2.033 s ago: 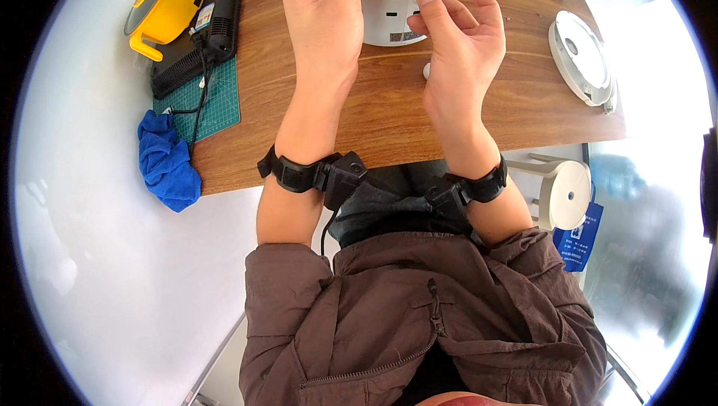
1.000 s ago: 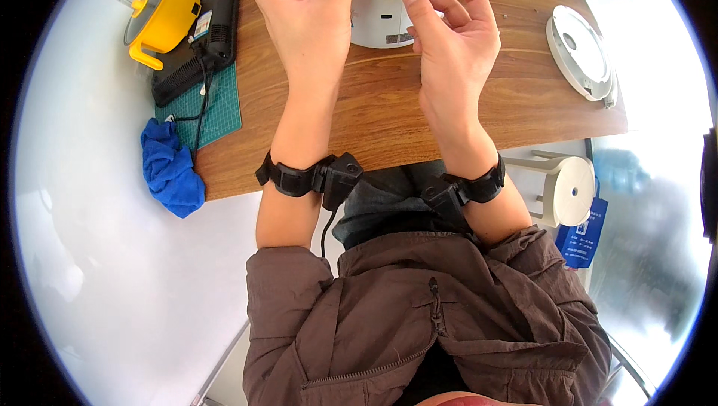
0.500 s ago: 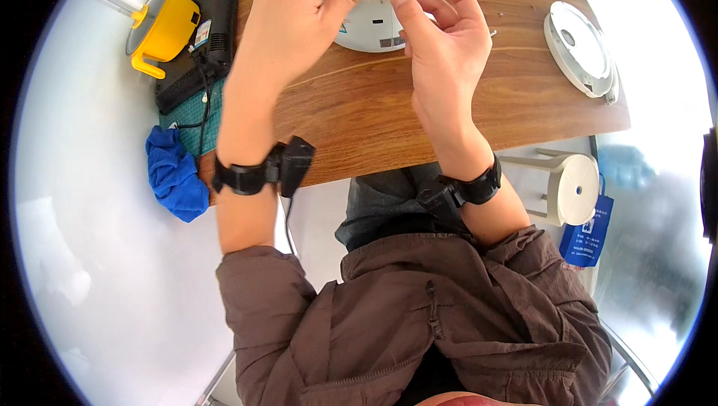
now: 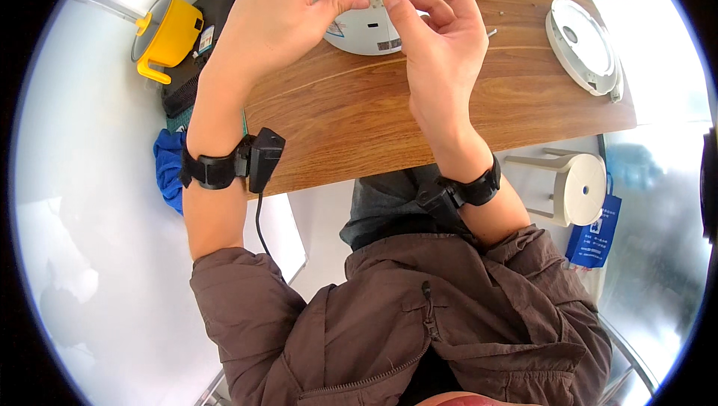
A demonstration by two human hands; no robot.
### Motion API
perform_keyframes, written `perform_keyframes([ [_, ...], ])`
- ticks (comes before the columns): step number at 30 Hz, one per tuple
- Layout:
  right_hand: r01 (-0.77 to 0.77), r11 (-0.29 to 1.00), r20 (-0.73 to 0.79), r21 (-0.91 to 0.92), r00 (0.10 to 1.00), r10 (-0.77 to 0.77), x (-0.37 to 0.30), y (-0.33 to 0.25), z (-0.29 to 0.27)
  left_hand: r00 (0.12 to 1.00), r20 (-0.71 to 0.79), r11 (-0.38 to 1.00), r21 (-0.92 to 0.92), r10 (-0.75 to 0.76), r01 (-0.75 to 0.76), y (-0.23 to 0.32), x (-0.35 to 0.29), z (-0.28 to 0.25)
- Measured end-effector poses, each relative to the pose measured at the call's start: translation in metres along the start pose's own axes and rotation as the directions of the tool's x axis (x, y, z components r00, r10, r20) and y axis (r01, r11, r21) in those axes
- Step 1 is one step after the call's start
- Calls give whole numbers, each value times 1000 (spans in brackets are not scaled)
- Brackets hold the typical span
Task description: The person assembles a white rice cooker by securing internal components with a screwdriver, attaching the base cover, and fitting the lid. They manipulate the cooker's body and parts on a wooden table.
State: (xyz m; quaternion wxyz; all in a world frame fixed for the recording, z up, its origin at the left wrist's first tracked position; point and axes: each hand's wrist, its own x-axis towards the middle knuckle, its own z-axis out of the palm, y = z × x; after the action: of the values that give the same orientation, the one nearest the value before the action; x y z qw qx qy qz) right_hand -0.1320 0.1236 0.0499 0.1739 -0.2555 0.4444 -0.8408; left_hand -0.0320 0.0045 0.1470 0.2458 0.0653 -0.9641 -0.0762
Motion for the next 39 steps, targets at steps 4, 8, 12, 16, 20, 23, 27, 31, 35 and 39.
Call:
perform_keyframes([
  [4,-41,999,-9,-14,999,41,1,-2,-3,984,-124,975,198,132,-106,0,-1,7],
  [8,-61,998,-23,-4,998,61,0,1,-3,984,-123,960,264,130,-94,6,-2,6],
  [12,-83,995,-43,-50,996,81,-2,-1,-1,973,-118,927,347,196,-145,7,-2,7],
  [16,-104,992,-51,-66,994,100,-3,0,0,943,-148,870,450,297,-203,12,-2,11],
  [20,-119,990,-72,-73,991,114,-5,-2,0,937,-90,805,544,336,-237,19,-2,10],
  [23,-122,986,-54,-112,992,117,-3,-2,-2,926,-119,795,558,359,-236,17,-3,12],
  [27,-84,976,-4,-202,996,85,1,-5,-3,923,-150,800,560,356,-217,13,-6,16],
  [31,8,964,-9,-266,1000,-11,7,-8,-4,936,-123,790,579,330,-202,20,-3,13],
  [35,169,834,17,-526,982,-189,9,-16,-8,927,-160,801,566,340,-196,13,-6,18],
  [39,353,723,82,-594,921,-382,21,-10,-21,931,-135,780,594,340,-199,19,-5,16],
])
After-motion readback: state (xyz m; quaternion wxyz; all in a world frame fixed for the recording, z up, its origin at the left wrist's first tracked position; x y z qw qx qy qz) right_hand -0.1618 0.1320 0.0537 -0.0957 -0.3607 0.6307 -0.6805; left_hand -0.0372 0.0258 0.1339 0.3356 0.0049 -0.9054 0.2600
